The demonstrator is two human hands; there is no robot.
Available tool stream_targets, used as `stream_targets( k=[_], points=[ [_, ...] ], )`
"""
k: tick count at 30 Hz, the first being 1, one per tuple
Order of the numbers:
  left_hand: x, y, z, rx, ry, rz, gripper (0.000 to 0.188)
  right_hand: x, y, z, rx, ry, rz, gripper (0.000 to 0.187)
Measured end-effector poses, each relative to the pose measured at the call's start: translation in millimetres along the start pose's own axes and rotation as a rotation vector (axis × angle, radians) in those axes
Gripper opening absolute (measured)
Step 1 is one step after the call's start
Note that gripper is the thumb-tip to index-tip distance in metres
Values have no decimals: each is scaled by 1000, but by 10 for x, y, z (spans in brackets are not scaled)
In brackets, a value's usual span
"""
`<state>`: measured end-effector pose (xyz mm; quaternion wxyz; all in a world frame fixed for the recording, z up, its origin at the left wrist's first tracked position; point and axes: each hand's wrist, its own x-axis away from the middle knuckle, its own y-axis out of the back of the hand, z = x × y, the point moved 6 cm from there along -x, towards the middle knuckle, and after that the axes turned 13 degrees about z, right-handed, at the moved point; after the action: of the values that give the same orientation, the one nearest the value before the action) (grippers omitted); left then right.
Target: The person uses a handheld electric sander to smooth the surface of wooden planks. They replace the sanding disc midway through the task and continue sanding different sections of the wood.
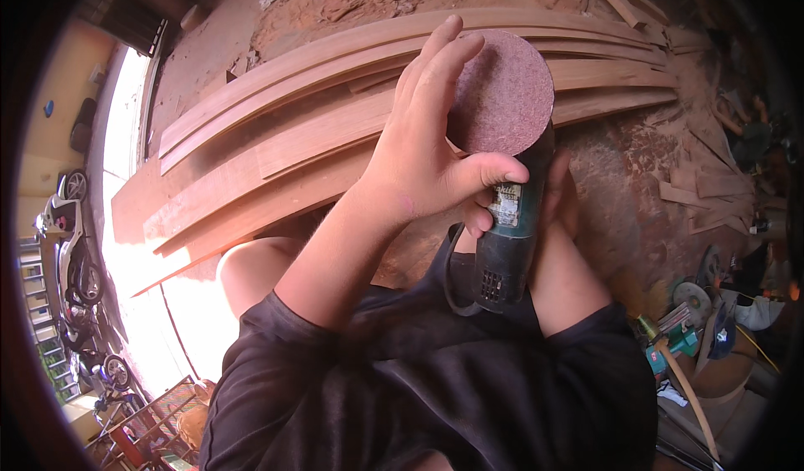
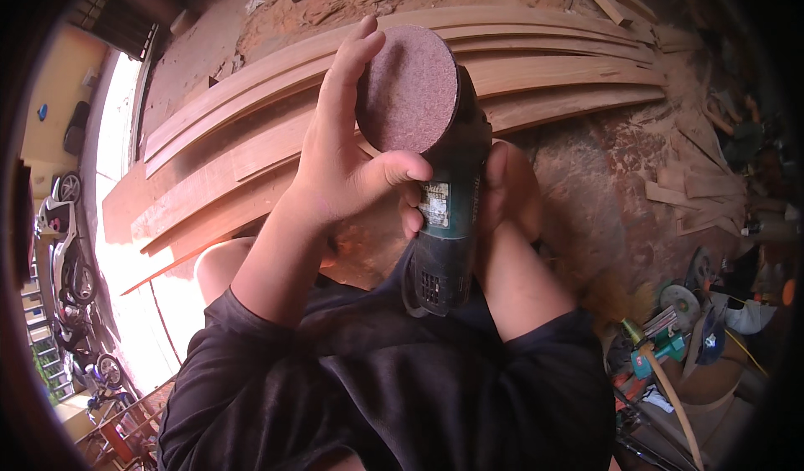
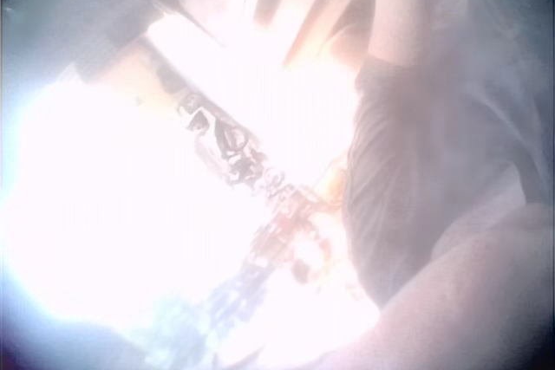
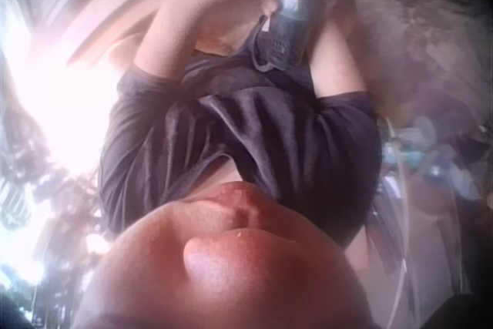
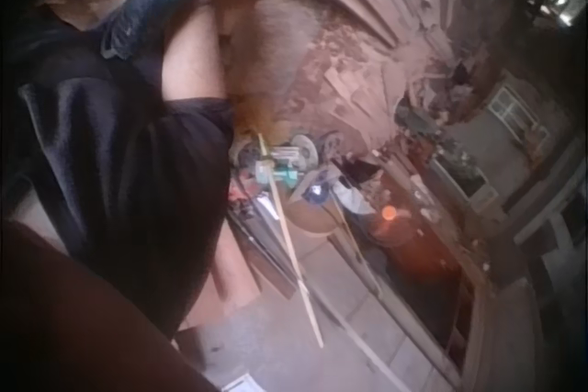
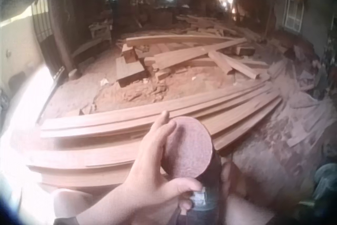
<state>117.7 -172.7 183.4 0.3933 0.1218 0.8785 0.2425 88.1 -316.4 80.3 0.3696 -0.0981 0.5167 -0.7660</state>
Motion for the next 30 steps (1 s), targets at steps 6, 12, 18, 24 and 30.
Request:
stream_targets(
  k=[6,12,18,24,30],
  points=[
    [127,-261,99,430,-84,-66,147,130,51,95,-57,-119,-256,78],
    [44,-282,-70,463,-34,-96,146,159,161,46,-46,-128,-240,81],
    [20,-237,-54,495,179,35,143,107,-102,36,-145,-91,-309,86],
    [45,-216,40,611,201,-55,128,10,-233,146,24,-134,-340,85],
    [87,-252,177,613,202,-22,134,50,-65,57,-8,-6,-147,94]
  ],
)
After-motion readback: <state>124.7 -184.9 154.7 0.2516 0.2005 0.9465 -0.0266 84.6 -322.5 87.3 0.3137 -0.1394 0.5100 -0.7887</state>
